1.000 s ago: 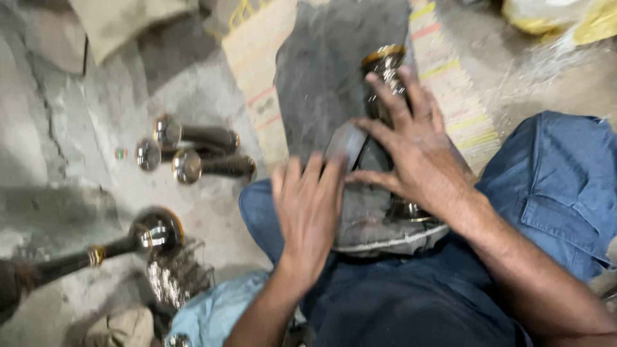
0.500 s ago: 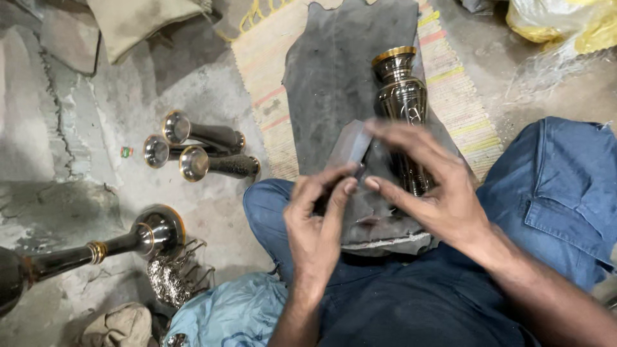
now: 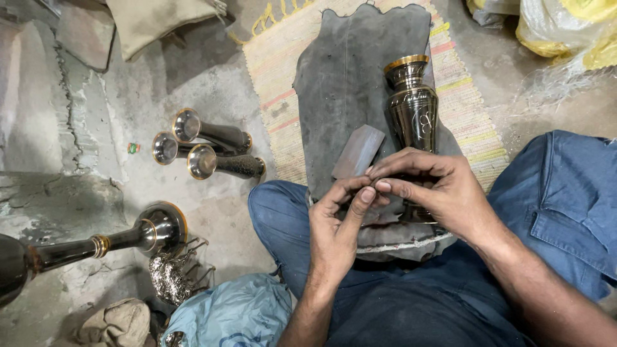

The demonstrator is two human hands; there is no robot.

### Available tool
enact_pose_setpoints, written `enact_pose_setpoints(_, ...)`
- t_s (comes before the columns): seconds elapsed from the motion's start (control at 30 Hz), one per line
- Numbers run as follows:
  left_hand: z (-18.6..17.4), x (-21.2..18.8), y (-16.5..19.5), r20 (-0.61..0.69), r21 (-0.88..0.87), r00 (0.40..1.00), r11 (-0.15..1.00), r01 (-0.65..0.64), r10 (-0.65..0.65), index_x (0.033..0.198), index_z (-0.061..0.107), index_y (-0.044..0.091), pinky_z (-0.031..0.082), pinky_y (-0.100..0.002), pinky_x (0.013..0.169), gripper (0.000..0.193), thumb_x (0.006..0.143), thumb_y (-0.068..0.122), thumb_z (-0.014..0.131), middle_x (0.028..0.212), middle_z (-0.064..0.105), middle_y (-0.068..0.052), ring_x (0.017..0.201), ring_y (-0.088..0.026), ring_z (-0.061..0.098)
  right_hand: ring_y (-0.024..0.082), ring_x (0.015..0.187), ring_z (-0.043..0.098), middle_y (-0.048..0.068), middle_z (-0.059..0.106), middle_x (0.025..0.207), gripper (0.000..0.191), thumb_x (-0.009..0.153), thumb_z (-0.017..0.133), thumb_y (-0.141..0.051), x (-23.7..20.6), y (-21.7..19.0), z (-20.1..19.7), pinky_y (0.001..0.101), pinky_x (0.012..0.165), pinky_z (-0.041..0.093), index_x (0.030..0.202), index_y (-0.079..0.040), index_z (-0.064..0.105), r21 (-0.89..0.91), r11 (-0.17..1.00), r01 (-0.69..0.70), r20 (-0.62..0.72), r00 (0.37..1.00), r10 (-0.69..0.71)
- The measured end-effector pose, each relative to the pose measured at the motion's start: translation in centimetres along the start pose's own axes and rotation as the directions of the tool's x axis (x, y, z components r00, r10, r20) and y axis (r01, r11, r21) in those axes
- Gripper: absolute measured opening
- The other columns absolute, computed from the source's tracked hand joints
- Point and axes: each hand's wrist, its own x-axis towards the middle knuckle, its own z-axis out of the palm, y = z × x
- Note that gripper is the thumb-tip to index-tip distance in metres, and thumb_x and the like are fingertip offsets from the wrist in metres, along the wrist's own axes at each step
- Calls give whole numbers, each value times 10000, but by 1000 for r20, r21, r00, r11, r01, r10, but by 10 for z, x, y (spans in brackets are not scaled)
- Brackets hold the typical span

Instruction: The person sits on the floor and uses a hammer and chisel to engrave a decorative pattern on a metal vase. They repeatedly strike the chisel along the vase surface, rotate the vase, and occasionally rub the surface with a small block.

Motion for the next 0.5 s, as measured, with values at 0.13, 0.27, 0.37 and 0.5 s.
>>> enact_pose_setpoints(0.13,0,1,0,4,32,1000,999,-7,7,1199,703,-31,581,-271,867,312,1022,225,683,962,768,-95,926,-125,719,174,1048,742,115,779,1101,189,901,738,-86,2,2,0,307,928,606,1063,4,777,15,1000,-12,-7,1000,12)
enact_pose_setpoints(0.27,-2,1,2,12,77,1000,997,-20,19,1194,706,-26,573,-262,863,303,1029,226,676,945,771,-85,918,-117,716,176,1028,751,115,783,1096,184,902,734,-87,2,4,-1,311,909,620,1058,1,779,11,999,-35,-22,999,35)
enact_pose_setpoints(0.37,-1,1,4,8,107,999,994,-35,35,1187,709,-19,572,-256,853,292,1029,224,674,935,772,-75,909,-112,717,175,1032,746,117,784,1103,185,905,731,-85,2,5,-1,308,915,610,1061,2,778,4,999,-31,-19,999,32)
enact_pose_setpoints(0.5,2,0,5,-12,143,999,989,-42,44,1185,717,-9,572,-257,830,296,1024,236,679,918,771,-76,887,-111,708,175,1032,747,115,784,1103,185,907,728,-86,2,4,0,309,916,613,1061,2,777,16,999,-42,-18,999,42)
